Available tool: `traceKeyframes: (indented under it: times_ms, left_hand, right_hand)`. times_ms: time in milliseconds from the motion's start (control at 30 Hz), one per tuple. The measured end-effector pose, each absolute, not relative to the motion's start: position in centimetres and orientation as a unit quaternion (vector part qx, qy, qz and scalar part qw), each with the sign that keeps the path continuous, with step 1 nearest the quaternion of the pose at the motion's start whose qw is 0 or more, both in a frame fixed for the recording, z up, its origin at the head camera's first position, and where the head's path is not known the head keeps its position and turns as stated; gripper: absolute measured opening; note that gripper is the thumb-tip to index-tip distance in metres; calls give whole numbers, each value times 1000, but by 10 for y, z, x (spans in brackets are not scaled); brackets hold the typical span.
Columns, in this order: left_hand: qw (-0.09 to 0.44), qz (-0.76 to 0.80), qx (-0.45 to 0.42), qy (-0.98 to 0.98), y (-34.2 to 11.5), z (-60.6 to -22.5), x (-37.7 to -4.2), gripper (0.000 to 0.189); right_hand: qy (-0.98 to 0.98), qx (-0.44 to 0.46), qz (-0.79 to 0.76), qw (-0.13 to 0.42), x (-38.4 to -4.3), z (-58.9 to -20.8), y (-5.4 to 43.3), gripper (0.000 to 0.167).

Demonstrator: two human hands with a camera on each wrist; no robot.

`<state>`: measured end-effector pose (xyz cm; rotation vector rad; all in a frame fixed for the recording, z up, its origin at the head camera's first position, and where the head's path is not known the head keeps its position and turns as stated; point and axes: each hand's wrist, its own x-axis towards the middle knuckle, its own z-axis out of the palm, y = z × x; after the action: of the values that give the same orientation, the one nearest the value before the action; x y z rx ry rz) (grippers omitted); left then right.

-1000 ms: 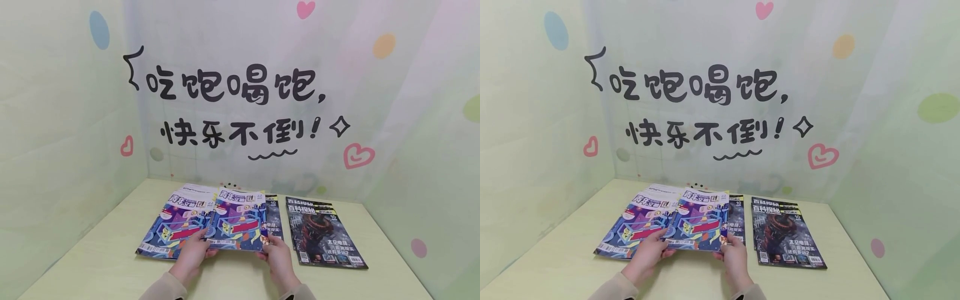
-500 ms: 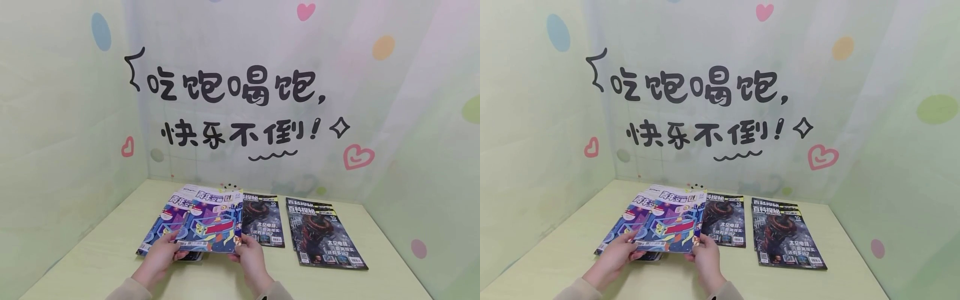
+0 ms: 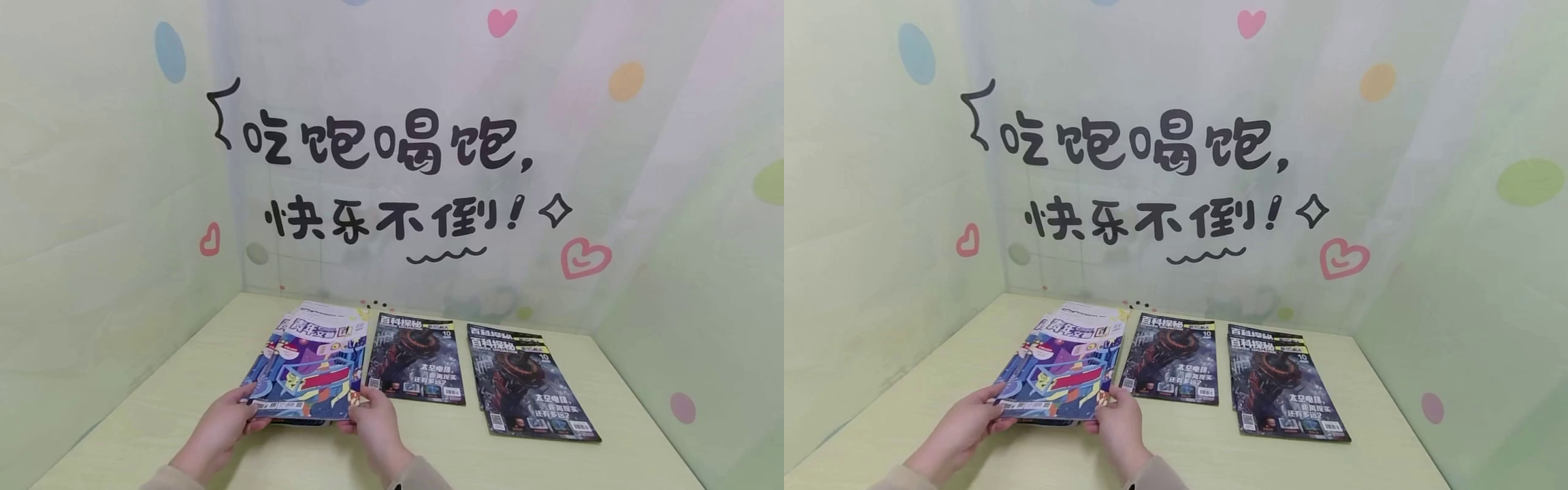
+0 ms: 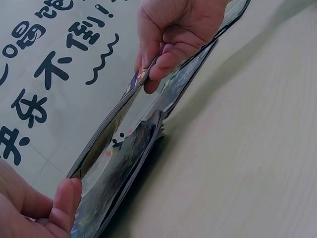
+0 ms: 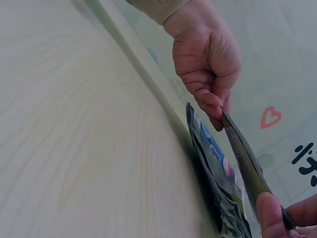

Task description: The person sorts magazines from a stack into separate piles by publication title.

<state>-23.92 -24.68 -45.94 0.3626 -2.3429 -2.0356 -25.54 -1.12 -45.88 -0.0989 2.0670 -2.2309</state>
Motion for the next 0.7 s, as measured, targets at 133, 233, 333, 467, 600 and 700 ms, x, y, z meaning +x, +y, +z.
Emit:
traceKeyframes:
  times_ms: [133,233,333,467,600,700]
  left_hand:
    - [18,-637,116,-762,-256,-461,-236,53]
    - [31,-617,111,-779,-261,-463,-236,53]
    - [42,-590,110,-799,-265,-464,-237,53]
    - [44,-554,106,-825,-268,-464,-238,52]
    - [52,-494,102,-862,-271,-463,-238,51]
    - [58,-457,101,-882,-273,-464,-239,52]
  right_hand:
    - [703,-42,-707,67,-256,-463,-19,46]
    - [738,-61,-669,65,-255,-467,-23,45]
    - [776,-75,-624,57,-255,-471,-26,44]
    - [808,-74,-582,53,-254,-473,-30,43]
    - [827,-73,-555,52,-256,-474,-34,43]
    - [843,-75,-530,47,-258,-473,-37,40]
